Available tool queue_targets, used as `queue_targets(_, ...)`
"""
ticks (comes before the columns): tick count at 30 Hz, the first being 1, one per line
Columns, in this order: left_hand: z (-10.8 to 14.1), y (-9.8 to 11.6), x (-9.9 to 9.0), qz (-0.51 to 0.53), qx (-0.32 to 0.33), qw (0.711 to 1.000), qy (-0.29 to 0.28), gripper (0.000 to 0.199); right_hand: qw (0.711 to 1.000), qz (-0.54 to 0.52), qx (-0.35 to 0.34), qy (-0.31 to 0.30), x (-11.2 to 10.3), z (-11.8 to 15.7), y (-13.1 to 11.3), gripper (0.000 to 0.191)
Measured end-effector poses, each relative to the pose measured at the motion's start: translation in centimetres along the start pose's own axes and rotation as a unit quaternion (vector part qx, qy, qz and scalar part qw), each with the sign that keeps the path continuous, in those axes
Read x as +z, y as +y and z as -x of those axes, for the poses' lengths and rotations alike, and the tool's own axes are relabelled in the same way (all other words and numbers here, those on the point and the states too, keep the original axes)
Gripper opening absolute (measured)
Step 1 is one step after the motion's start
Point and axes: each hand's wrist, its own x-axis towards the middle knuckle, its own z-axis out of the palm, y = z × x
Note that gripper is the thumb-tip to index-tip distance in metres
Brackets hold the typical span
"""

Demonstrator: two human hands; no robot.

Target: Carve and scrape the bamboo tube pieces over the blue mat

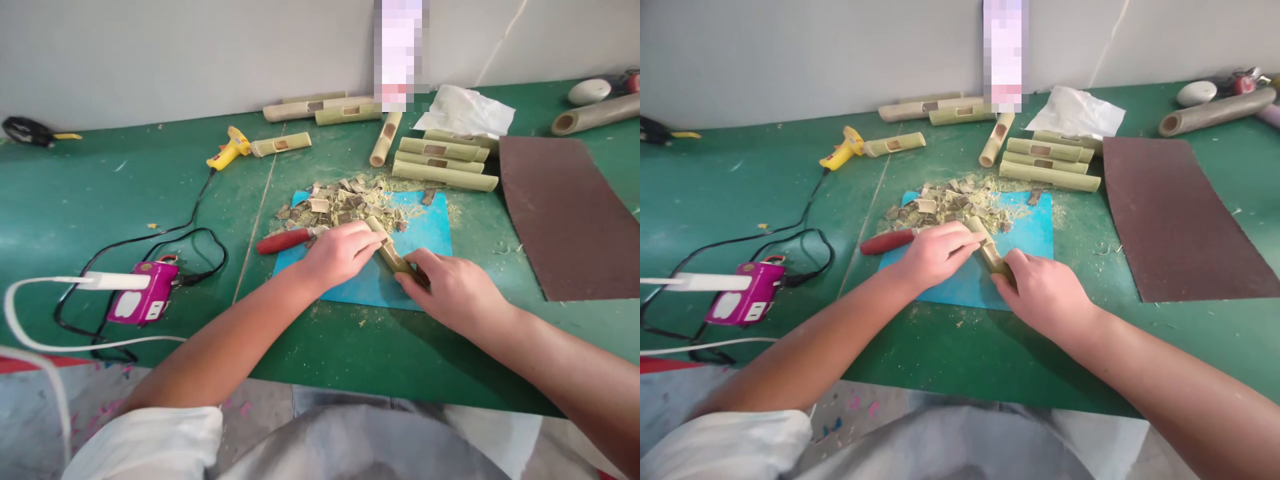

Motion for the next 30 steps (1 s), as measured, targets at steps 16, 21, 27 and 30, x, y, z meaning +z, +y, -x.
queue_targets(16, 0.31, 0.00, 0.25, -0.021, -0.023, 0.999, 0.021, 0.021, 1.000, 0.007, 0.011, -0.011, 0.16, -0.11, -0.20, 0.024)
queue_targets(21, 0.26, -0.18, 0.51, -0.025, -0.014, 0.999, 0.015, 0.021, 1.000, -0.003, 0.011, -0.014, 0.16, -0.05, -0.14, 0.023)
queue_targets(27, 0.44, -0.50, 0.19, -0.078, -0.030, 0.996, 0.030, 0.023, 1.000, -0.012, 0.005, -0.009, 0.03, 0.21, -0.36, 0.022)
queue_targets(30, 0.57, -0.43, 0.07, -0.070, -0.022, 0.997, 0.036, 0.022, 1.000, -0.017, 0.008, -0.007, 0.06, 0.38, -0.43, 0.022)
